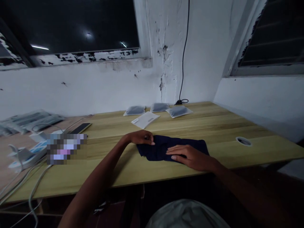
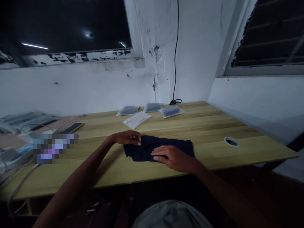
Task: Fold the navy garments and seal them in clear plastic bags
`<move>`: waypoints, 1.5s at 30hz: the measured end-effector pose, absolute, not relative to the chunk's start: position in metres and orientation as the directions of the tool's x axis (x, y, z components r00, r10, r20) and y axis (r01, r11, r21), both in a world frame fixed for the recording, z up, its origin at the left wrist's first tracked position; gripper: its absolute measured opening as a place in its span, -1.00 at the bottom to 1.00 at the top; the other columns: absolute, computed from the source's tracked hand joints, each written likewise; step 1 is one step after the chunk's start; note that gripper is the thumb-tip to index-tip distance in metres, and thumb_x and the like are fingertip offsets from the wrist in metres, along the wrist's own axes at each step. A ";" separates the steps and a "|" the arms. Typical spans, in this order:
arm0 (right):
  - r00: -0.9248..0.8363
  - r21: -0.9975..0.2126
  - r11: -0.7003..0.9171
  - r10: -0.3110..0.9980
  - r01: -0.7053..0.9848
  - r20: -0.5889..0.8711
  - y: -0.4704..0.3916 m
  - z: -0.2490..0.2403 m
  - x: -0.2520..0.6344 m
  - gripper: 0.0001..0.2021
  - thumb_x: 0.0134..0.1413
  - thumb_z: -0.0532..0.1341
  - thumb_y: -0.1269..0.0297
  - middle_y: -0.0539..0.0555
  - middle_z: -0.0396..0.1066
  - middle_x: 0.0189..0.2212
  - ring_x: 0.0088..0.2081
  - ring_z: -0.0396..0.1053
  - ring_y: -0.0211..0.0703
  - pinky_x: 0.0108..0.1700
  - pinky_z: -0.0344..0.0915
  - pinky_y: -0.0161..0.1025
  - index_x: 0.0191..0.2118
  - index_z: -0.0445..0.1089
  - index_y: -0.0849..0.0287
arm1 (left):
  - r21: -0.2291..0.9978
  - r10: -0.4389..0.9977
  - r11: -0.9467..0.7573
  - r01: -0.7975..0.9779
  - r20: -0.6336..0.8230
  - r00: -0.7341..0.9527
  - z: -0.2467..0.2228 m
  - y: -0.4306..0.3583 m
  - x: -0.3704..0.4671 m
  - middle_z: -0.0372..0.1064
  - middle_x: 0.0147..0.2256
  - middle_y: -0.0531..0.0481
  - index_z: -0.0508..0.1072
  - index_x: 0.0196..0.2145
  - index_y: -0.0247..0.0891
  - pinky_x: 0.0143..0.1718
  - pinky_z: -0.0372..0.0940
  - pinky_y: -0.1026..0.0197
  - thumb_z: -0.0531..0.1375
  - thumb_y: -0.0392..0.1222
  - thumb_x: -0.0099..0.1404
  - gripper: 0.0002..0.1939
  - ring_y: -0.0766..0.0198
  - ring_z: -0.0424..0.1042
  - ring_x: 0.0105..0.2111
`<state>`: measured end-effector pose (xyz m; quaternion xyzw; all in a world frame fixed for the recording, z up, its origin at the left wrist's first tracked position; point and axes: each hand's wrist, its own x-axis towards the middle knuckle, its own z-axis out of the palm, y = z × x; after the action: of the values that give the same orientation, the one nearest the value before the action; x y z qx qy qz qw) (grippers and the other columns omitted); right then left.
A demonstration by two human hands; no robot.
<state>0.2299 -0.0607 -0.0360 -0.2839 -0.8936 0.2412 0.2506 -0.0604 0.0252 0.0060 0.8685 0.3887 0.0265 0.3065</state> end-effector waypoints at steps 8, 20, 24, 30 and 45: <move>-0.153 -0.386 0.269 0.940 0.882 0.306 -0.017 -0.073 0.330 -0.37 -0.28 0.38 -0.19 0.28 0.45 -0.11 0.01 0.31 0.33 0.09 0.18 0.18 -0.13 0.46 0.18 | 0.252 0.822 -0.494 0.832 -0.174 0.542 -0.011 0.048 -0.081 0.30 -0.59 0.06 0.39 -0.58 -0.26 -0.44 0.13 0.28 0.38 0.09 -0.10 -0.62 0.28 0.27 -0.50; -0.243 -0.676 0.239 0.966 0.698 0.091 -0.038 -0.052 0.306 -0.73 -0.10 0.31 0.05 0.08 0.50 -0.37 -0.29 0.42 -0.01 -0.22 0.28 -0.18 -0.38 0.42 0.15 | 0.602 0.834 -0.246 0.759 0.530 -0.150 -0.006 0.018 -0.022 0.41 -0.29 -0.03 0.21 -0.12 -0.23 -0.28 0.26 0.22 0.26 -0.20 0.09 -0.59 0.20 0.42 -0.31; -0.155 -0.919 0.054 0.988 0.390 -0.008 -0.045 -0.054 0.293 -0.65 -0.21 0.39 0.09 0.11 0.53 -0.26 -0.17 0.45 0.02 -0.16 0.35 -0.15 -0.27 0.48 0.17 | 0.607 0.822 -0.502 0.616 0.557 0.119 -0.029 -0.019 0.028 0.39 -0.33 0.04 0.18 -0.15 -0.19 -0.37 0.28 0.26 0.24 -0.17 0.15 -0.64 0.28 0.39 -0.41; -0.108 -0.967 -0.073 0.993 -0.244 -0.048 -0.042 -0.053 0.269 -0.72 -0.14 0.40 0.10 0.07 0.54 -0.33 -0.26 0.50 -0.07 -0.20 0.44 -0.17 -0.33 0.44 0.16 | 0.135 0.509 -0.856 0.499 0.398 0.764 -0.064 -0.048 0.059 0.43 -0.34 -0.15 0.35 -0.40 -0.28 -0.16 0.32 0.14 0.15 -0.28 0.20 -0.97 0.13 0.40 -0.24; -0.811 -0.408 0.733 0.584 0.545 -0.035 -0.063 -0.037 0.248 -0.11 0.04 0.25 0.16 0.26 -0.31 0.40 0.40 -0.33 0.09 0.37 -0.17 0.04 0.39 -0.19 0.27 | 0.266 0.763 -0.506 0.821 0.581 0.282 -0.056 0.064 -0.036 0.41 -0.05 -0.23 0.42 -0.06 -0.34 0.07 0.24 0.08 0.08 -0.24 0.27 -0.70 0.09 0.36 0.01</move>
<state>0.2479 -0.0633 -0.0366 -0.3034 -0.9296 0.2039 0.0478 -0.0360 0.0637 -0.0559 0.7994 0.4953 0.3372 -0.0425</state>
